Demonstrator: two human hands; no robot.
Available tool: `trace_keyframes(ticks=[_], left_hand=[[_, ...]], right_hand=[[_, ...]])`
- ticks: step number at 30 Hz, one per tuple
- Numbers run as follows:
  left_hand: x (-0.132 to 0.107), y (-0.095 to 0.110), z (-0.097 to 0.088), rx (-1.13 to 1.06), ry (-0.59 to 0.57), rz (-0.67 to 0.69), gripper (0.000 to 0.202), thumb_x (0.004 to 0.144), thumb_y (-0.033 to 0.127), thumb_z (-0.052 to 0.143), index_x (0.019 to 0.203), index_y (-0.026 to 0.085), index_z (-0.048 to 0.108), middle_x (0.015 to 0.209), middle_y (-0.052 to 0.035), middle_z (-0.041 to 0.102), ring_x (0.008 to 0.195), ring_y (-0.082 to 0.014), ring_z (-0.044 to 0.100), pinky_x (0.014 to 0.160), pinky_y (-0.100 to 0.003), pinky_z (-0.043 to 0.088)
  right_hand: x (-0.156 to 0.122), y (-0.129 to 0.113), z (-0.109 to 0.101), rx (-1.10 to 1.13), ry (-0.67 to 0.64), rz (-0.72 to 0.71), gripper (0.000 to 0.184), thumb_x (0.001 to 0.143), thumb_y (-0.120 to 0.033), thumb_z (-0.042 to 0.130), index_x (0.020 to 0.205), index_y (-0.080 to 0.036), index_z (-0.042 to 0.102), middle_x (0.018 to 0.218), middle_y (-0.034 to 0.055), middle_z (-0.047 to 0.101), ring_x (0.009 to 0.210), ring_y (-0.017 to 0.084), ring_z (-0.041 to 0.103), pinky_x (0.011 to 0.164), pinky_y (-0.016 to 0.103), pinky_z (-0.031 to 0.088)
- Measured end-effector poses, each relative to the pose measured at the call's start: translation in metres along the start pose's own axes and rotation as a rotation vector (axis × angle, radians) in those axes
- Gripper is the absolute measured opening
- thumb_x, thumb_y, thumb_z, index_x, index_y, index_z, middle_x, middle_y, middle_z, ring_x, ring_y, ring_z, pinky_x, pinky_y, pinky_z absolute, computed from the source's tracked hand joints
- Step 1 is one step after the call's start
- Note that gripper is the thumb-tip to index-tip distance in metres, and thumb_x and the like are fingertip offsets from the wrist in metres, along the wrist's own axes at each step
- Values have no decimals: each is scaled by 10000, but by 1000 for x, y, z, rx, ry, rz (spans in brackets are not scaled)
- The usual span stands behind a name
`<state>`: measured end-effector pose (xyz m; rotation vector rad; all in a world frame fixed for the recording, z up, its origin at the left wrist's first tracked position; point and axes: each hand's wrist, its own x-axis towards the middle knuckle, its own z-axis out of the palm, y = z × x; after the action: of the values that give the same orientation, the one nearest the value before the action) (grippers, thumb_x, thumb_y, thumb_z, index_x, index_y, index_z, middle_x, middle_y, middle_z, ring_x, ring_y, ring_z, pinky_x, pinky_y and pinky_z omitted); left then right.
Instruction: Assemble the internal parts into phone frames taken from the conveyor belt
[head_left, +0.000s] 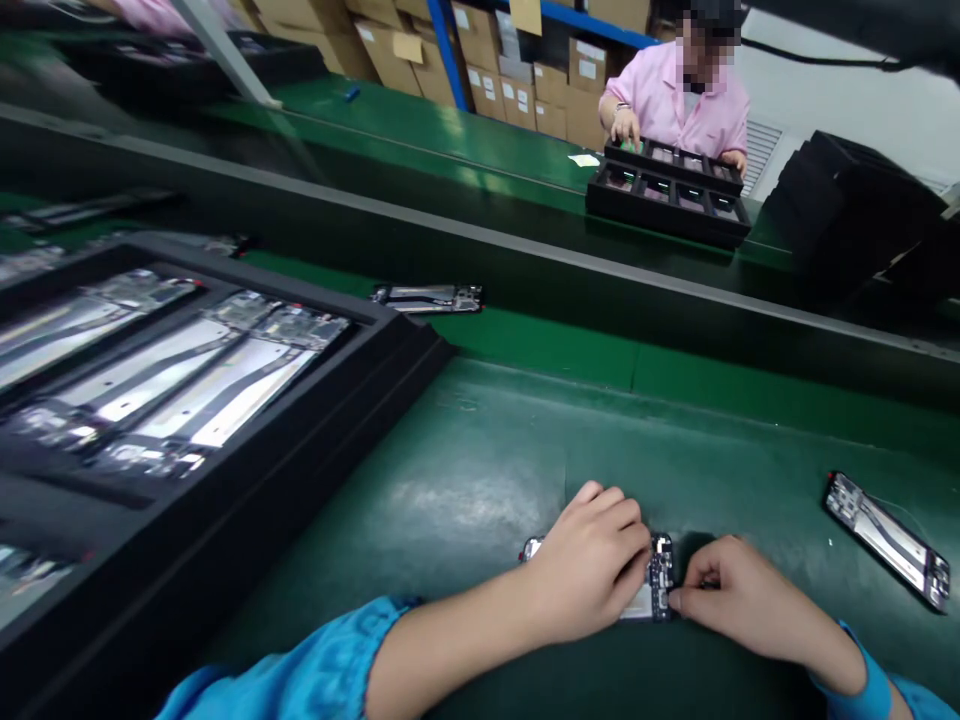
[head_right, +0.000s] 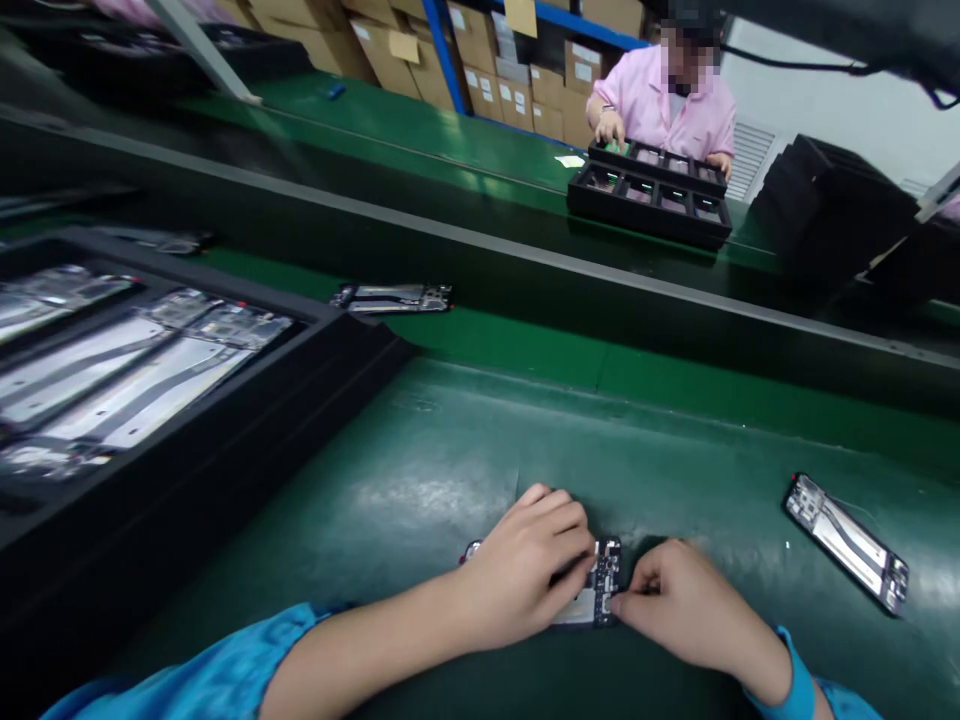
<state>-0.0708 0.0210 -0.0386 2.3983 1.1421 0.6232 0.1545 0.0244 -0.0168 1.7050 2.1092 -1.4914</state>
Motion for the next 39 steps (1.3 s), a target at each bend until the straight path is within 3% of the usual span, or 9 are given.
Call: trace_keyframes(ticks=[5, 8, 15, 30, 39], left_hand=[[-1, 0, 2, -36, 20, -14, 183, 960, 235, 523, 818, 185, 627, 809, -18, 584, 810, -176, 492, 756, -360, 287], [-1, 1, 3, -50, 17, -7, 190, 966, 233, 518, 820, 181, 627, 809, -17, 583, 808, -175, 481, 750, -355, 281], [-1, 1, 1, -141, -28, -13, 199, 942, 221, 553, 756, 176, 610, 763, -6, 573, 820, -167, 482, 745, -344, 279], [2, 0, 1, -216, -1, -68, 184, 953, 237, 555, 807, 191, 657, 770, 4, 599, 825, -163, 493, 743, -343, 281], [2, 0, 0, -191, -62, -67, 192, 938, 229, 568, 774, 185, 658, 763, -3, 595, 824, -167, 482, 734, -345, 281]], right_hand=[[16, -2, -1, 234, -191, 99, 307, 855, -263, 537, 635, -144, 714, 377, -39, 487, 343, 93, 416, 409, 189, 296], [22, -6, -3, 315, -231, 160, 323, 860, -238, 496, 637, -142, 709, 356, -45, 486, 282, 76, 315, 348, 177, 246], [24, -3, -3, 355, -259, 226, 341, 915, -301, 512, 671, -137, 685, 374, -32, 532, 241, 65, 280, 279, 176, 160], [21, -6, -4, 343, -234, 206, 369, 923, -336, 533, 655, -136, 689, 367, -37, 511, 269, 57, 288, 334, 174, 192], [21, -8, -5, 323, -235, 227, 364, 899, -339, 542, 641, -136, 698, 362, -35, 498, 275, 67, 296, 349, 188, 197]])
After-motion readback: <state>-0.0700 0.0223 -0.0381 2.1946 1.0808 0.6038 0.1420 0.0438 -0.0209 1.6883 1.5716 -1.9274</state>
